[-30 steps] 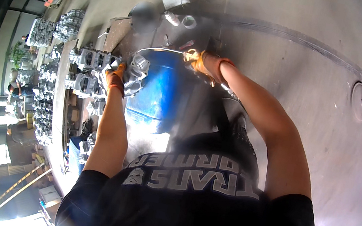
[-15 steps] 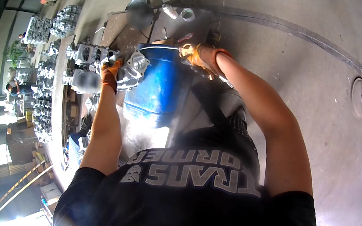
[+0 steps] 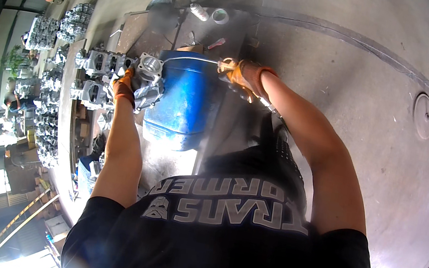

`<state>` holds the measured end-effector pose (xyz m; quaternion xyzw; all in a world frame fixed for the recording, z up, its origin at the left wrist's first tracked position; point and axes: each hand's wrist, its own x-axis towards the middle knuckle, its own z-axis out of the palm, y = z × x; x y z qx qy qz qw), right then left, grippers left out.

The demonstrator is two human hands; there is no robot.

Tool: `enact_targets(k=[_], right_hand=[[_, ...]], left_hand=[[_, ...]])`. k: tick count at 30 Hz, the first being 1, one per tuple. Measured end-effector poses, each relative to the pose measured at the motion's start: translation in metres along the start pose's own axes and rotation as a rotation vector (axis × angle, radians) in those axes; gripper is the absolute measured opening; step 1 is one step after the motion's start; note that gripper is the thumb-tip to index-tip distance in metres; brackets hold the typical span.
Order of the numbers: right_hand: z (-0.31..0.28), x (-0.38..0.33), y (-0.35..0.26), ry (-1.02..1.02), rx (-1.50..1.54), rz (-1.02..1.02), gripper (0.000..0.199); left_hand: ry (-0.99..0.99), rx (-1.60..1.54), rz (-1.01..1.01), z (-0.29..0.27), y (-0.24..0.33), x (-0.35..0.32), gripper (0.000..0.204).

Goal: The person cleans several engine blocks one at a time using a pressurized air hose to blow out debris from the interior cavities and external surfaces while wearing gloves.

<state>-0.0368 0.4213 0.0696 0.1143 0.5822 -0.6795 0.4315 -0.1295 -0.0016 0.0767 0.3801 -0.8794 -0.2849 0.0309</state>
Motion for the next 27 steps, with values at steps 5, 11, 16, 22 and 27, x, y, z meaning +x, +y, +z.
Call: enact_targets(k=[5,11,16,22,27], right_hand=[[-0.006,0.020,0.007,-0.039,-0.067,0.003,0.017],[0.009,-0.018,-0.011,-0.014,-0.075,-0.044,0.023],[0.004,-0.017,-0.007,-0.016,-0.029,-0.060,0.027],[-0.009,0.007,0.006,-0.126,-0.138,0.098,0.042],[0.005,-0.023,0.002,-0.089,0.133,0.063,0.027]], left_hand=[[0.002,-0.012,0.032,-0.001,-0.004,0.000,0.088],[-0.073,-0.163,0.119,0.009,-0.038,0.039,0.072],[-0.041,-0.257,0.154,-0.003,-0.031,0.012,0.057],[-0.089,-0.151,0.188,-0.007,-0.033,0.018,0.053],[-0.170,-0.299,0.147,-0.013,-0.040,0.027,0.057]])
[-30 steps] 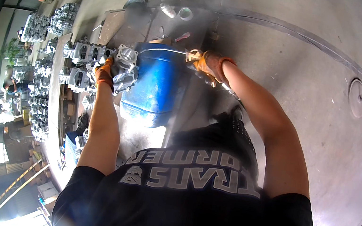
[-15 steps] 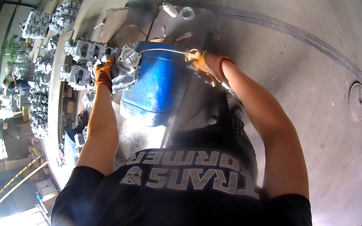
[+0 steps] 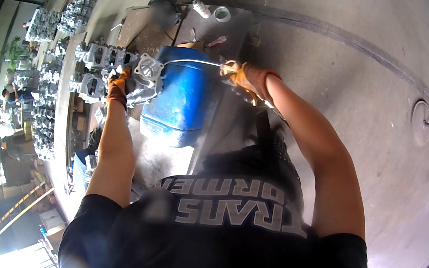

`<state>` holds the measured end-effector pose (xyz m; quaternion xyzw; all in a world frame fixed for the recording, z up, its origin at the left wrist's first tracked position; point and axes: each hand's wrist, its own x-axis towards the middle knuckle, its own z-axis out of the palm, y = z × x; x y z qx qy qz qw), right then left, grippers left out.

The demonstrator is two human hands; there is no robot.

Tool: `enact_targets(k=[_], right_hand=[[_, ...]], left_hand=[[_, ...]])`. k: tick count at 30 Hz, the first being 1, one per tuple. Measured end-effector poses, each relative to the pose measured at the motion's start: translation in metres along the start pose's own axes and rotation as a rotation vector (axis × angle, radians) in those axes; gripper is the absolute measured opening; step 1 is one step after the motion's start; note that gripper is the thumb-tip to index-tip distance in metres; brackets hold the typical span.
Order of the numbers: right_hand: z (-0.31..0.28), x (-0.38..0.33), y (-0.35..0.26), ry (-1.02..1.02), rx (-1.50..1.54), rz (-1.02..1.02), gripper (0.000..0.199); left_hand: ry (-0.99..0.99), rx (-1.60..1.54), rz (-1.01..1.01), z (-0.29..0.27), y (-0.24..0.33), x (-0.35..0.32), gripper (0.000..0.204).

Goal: The person cleans several engine blocks one at a time using a pressurized air hose to blow out debris from the interior cavities and external surfaces while wearing gloves.

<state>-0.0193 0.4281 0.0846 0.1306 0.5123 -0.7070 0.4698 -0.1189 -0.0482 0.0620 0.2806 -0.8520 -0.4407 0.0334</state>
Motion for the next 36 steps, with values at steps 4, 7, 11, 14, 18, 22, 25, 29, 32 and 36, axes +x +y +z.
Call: enact_targets(k=[4,7,11,14,18,22,25,29,32,36], right_hand=[[0.000,-0.008,0.007,0.037,0.007,-0.093,0.022],[0.010,-0.004,0.002,0.060,-0.133,-0.059,0.025],[-0.006,0.021,0.013,-0.046,-0.132,-0.197,0.026],[-0.010,0.020,0.013,-0.054,-0.277,-0.291,0.023],[-0.001,0.007,0.003,-0.057,-0.282,-0.265,0.019],[-0.011,0.021,0.004,-0.096,-0.430,-0.188,0.022],[0.010,0.018,0.006,0.033,-0.680,-0.180,0.025],[0.005,0.014,0.010,0.013,-0.750,-0.196,0.026],[0.020,-0.018,-0.004,0.039,-0.356,-0.203,0.027],[0.022,-0.014,-0.010,0.238,-0.529,-0.250,0.020]], left_hand=[[0.171,-0.111,-0.144,0.022,0.056,-0.047,0.055],[0.182,-0.296,-0.180,0.012,0.058,-0.052,0.048],[0.215,-0.258,-0.194,0.020,0.080,-0.070,0.039],[0.258,-0.126,-0.206,0.019,0.092,-0.078,0.041],[0.187,-0.102,-0.128,0.016,0.080,-0.072,0.072],[0.170,0.017,-0.085,0.015,0.060,-0.047,0.082],[0.090,0.140,-0.019,0.011,0.053,-0.044,0.060],[0.037,0.259,0.125,-0.001,0.030,-0.021,0.062],[0.127,0.158,-0.021,0.003,0.033,-0.026,0.064],[0.174,0.002,-0.066,0.020,0.066,-0.057,0.075]])
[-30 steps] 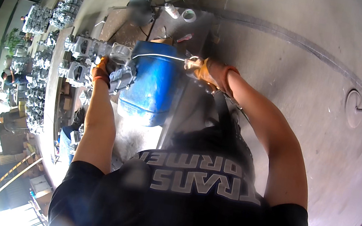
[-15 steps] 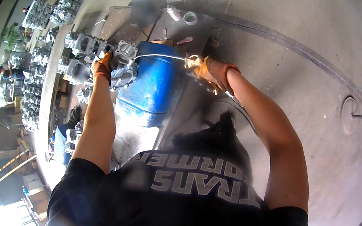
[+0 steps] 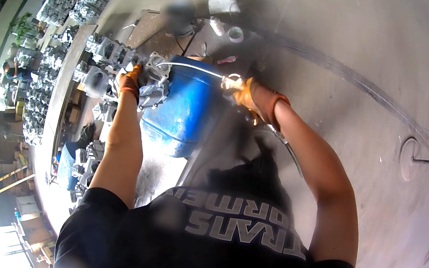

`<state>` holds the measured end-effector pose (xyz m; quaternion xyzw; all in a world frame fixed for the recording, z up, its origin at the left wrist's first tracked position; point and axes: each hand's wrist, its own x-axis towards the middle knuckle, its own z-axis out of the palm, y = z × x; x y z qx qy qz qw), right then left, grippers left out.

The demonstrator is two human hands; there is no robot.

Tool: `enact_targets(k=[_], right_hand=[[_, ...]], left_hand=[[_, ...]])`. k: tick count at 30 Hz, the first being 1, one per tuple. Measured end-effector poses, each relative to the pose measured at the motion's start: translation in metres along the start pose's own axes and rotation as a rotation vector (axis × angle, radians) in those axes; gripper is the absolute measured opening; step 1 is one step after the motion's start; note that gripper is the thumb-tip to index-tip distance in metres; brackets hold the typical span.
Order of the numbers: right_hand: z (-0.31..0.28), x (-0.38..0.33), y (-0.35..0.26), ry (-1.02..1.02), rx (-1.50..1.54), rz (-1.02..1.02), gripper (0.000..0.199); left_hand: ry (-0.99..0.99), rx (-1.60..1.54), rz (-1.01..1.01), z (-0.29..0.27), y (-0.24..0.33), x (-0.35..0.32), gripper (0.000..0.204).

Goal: The person cleans several engine blocks one at a time using a pressurized air hose to blow out debris from the interior cavities and external surfaces while wearing gloves.

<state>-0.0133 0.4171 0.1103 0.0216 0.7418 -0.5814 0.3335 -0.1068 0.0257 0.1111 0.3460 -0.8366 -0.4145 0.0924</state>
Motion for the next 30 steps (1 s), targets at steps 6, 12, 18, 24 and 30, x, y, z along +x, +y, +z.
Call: enact_targets(k=[6,12,18,24,30], right_hand=[[0.012,-0.015,-0.049,0.010,-0.103,0.068,0.022],[0.016,-0.041,-0.067,-0.047,0.162,0.032,0.020],[0.023,-0.023,-0.057,-0.072,0.007,0.088,0.027],[0.004,-0.007,0.002,-0.247,0.274,-0.075,0.025],[0.032,-0.012,-0.039,-0.059,-0.508,-0.213,0.043]], left_hand=[[-0.033,0.034,-0.018,-0.001,-0.004,0.007,0.080],[-0.003,0.246,-0.001,-0.003,-0.005,0.012,0.088],[-0.129,0.114,0.107,-0.007,0.010,-0.018,0.066],[-0.198,-0.085,0.255,-0.013,-0.018,0.000,0.040],[-0.083,-0.109,0.099,-0.028,-0.102,0.076,0.045]])
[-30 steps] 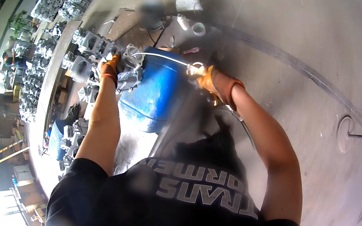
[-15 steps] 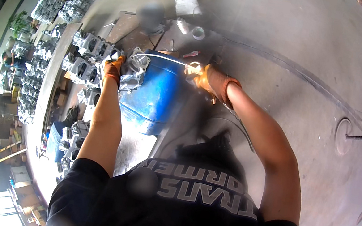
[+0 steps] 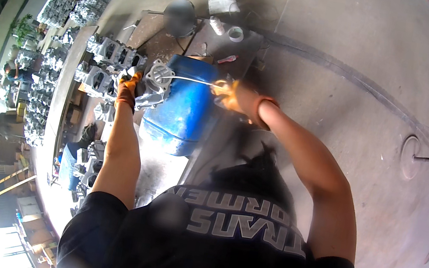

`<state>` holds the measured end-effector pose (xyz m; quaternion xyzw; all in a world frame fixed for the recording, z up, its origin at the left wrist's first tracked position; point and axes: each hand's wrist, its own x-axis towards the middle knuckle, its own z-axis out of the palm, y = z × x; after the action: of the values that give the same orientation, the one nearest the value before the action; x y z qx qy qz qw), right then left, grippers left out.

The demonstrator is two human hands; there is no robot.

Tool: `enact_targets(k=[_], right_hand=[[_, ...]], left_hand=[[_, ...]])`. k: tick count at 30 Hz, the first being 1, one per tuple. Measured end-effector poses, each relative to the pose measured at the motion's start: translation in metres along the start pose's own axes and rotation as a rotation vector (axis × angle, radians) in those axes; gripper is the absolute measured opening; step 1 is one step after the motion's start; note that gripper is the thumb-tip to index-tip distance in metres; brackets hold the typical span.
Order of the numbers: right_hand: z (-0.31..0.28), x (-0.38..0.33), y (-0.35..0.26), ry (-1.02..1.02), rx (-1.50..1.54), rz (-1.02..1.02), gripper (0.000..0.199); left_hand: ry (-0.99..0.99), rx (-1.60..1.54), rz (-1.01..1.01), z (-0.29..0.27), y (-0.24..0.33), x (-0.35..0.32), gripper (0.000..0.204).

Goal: The person cleans several engine blocks one at a time using a pressurized air hose to blow out debris from the interior cavities and external surfaces while wearing gloves.

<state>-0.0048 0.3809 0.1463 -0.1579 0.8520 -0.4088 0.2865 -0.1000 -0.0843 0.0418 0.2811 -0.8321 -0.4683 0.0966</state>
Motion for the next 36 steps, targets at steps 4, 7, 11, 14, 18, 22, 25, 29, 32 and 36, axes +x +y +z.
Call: enact_targets(k=[4,7,11,14,18,22,25,29,32,36], right_hand=[[0.009,0.004,0.023,0.258,0.142,0.069,0.030],[0.016,-0.003,0.036,0.210,0.050,0.122,0.029],[-0.007,-0.032,-0.017,0.145,0.205,-0.049,0.031],[0.010,0.022,0.040,0.181,1.347,0.193,0.030],[0.028,0.015,0.036,0.331,0.197,-0.052,0.025],[0.026,0.025,0.041,0.344,0.486,-0.087,0.023],[0.018,-0.001,0.000,0.306,0.059,0.074,0.024],[0.029,0.004,0.014,0.260,0.474,-0.041,0.033],[0.015,-0.008,0.015,0.231,0.766,0.121,0.028],[0.040,-0.015,0.038,0.332,0.369,0.108,0.027]], left_hand=[[-0.124,0.055,0.022,0.014,0.037,-0.040,0.045],[-0.099,-0.083,-0.027,0.002,0.016,-0.030,0.042],[-0.053,-0.114,-0.088,-0.007,0.021,-0.046,0.040],[-0.086,-0.085,-0.033,0.003,0.051,-0.073,0.034],[-0.064,-0.075,0.001,-0.005,0.027,-0.058,0.035],[-0.086,-0.028,-0.028,-0.005,0.021,-0.046,0.034],[-0.144,-0.148,-0.020,-0.010,0.018,-0.051,0.031],[-0.068,0.000,0.201,-0.004,0.040,-0.072,0.023],[-0.125,-0.142,0.076,-0.014,0.030,-0.066,0.025],[0.007,-0.118,0.011,-0.012,0.039,-0.073,0.030]])
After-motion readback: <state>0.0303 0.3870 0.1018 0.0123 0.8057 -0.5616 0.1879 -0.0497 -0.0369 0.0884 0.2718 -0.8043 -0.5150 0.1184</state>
